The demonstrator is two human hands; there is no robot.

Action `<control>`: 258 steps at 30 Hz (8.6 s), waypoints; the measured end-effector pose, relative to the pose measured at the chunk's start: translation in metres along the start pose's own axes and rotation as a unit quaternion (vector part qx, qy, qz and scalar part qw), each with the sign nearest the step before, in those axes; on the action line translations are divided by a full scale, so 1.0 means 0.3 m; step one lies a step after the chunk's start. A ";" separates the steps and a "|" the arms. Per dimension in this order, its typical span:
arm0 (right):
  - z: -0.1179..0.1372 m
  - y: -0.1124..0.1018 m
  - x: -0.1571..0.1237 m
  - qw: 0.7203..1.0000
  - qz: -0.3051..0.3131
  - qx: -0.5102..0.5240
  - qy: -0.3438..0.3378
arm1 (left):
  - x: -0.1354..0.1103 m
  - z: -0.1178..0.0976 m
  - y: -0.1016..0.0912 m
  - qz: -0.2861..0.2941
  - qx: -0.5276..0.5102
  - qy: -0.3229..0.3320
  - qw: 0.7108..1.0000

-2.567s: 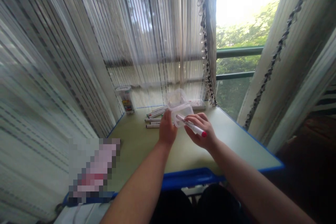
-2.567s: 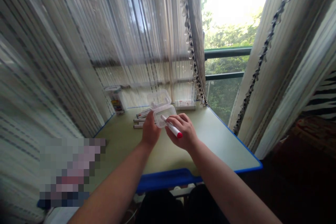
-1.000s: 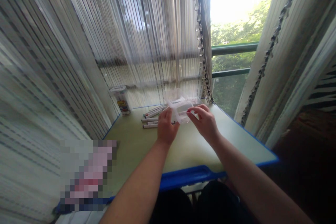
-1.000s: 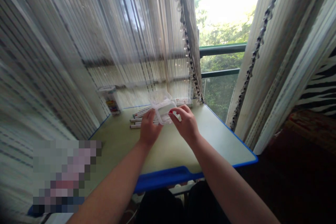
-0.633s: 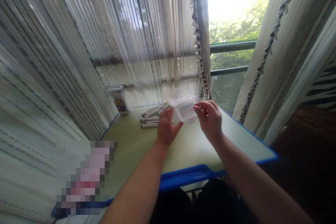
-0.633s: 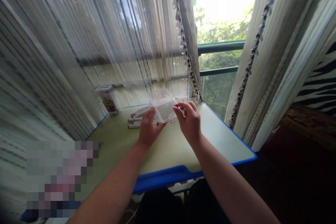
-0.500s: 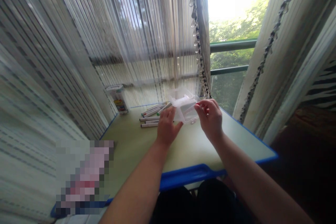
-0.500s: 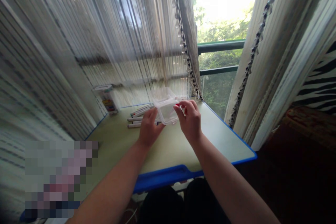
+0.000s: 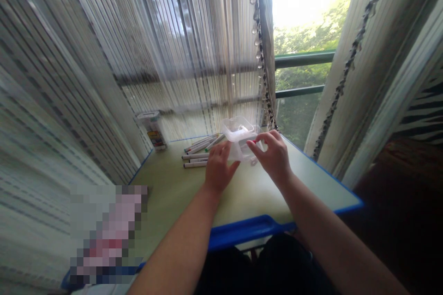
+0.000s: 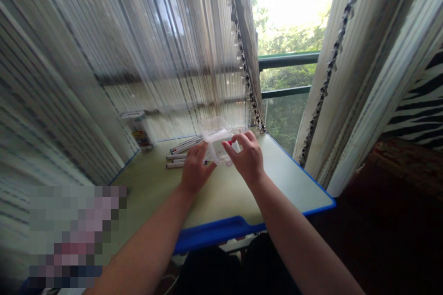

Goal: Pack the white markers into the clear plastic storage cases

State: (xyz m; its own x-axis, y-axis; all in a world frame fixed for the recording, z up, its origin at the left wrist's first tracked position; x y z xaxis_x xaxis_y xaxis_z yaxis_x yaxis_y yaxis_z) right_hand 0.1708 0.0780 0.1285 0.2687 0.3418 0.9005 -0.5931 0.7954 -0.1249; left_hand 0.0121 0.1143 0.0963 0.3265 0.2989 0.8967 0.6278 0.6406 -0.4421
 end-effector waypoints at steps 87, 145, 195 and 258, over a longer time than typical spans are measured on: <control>-0.240 0.223 -0.108 0.823 0.233 0.353 0.379 | 0.031 0.069 -0.076 -0.008 -0.054 -0.115 0.992; -0.240 0.211 -0.092 0.860 0.132 0.357 0.340 | 0.013 0.139 -0.038 0.133 0.199 -0.125 0.963; -0.161 0.227 -0.098 0.971 0.171 0.150 0.075 | 0.094 -0.096 -0.163 0.019 0.143 0.072 0.987; -0.125 0.222 -0.093 0.844 0.193 0.408 0.289 | -0.064 0.102 0.062 0.016 -0.233 -0.238 0.943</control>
State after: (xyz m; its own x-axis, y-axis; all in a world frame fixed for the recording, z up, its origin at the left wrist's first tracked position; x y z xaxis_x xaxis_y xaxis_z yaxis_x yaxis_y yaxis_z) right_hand 0.1524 0.1403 0.0793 0.1210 0.8711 0.4759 -0.9833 0.0397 0.1773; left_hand -0.0041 0.1419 0.0715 0.0661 0.6683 0.7409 0.9016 0.2782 -0.3313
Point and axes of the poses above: each hand's wrist, its own x-axis towards the middle knuckle, its own y-axis out of the palm, z = x × y, the point moved 9 cm from there along x, towards the middle knuckle, and after that the axes turned 5 degrees about -z, right-handed, at the moved point
